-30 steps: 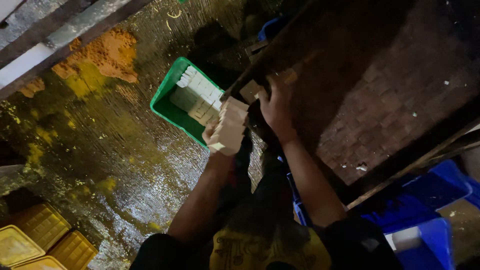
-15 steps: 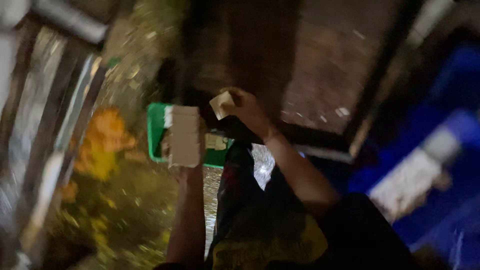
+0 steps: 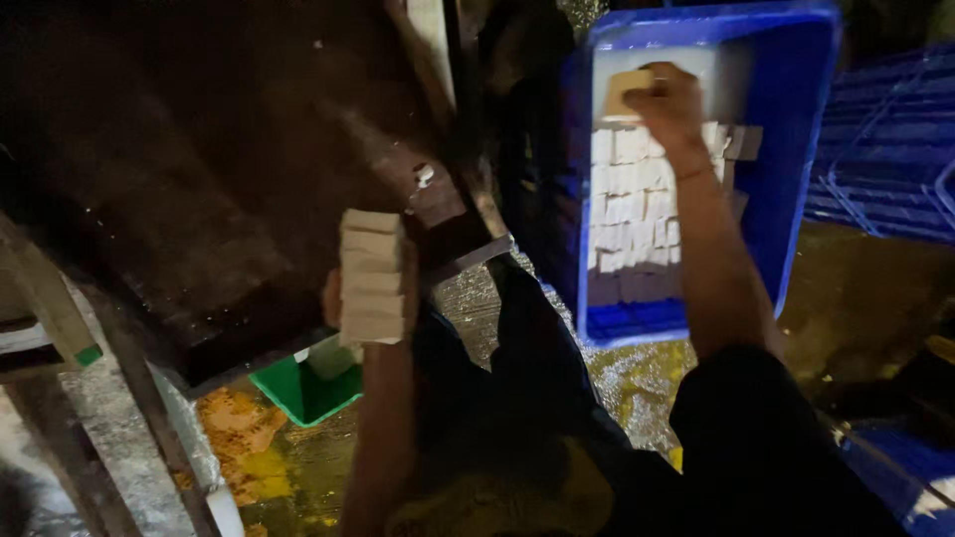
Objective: The person lifts white tofu blocks one at a time from a wooden tray and places them into a blue plastic crate, working across the tray until it is emptied, then moves the tray aside.
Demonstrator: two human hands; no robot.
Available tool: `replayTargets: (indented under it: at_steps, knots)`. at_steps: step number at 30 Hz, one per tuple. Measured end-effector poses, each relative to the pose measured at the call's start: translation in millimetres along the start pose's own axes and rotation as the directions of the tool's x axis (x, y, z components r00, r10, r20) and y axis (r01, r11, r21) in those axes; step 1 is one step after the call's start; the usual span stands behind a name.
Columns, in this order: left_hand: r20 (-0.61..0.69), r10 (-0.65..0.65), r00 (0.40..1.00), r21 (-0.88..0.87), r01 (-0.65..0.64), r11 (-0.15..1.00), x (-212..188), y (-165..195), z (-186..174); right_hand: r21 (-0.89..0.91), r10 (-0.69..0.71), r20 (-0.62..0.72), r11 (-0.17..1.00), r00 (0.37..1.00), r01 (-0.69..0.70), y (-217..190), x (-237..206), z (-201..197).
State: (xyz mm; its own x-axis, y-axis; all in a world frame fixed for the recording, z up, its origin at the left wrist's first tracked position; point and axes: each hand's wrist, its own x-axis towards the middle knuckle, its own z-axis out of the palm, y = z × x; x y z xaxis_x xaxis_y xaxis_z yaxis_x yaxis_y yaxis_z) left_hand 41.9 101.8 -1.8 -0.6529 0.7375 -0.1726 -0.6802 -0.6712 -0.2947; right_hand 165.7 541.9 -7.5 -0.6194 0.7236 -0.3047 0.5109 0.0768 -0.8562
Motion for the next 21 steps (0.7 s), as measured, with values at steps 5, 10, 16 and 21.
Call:
replayTargets:
  at_steps: [5,10,16,21]
  knots:
    - [0.006,-0.106,0.994,-0.059,0.106,0.993,17.6,-92.8,-0.8,-0.668,-0.499,0.282,0.511,0.819,0.541,10.7,38.0,21.2]
    - [-0.063,-0.114,0.992,-0.036,0.112,0.993,30.1,-144.2,-8.1,-0.603,0.045,0.297,0.783,0.954,0.151,12.6,44.3,30.8]
    - [-0.120,-0.154,0.981,0.137,0.169,0.976,69.4,-189.6,-31.3,-0.308,0.170,0.235,0.947,0.957,-0.093,10.8,21.9,-5.5]
    - [-0.089,-0.246,0.965,0.204,0.260,0.944,112.1,-245.4,-68.9,-0.171,-0.214,0.452,0.932,0.866,0.320,-27.4,-45.6,-69.4]
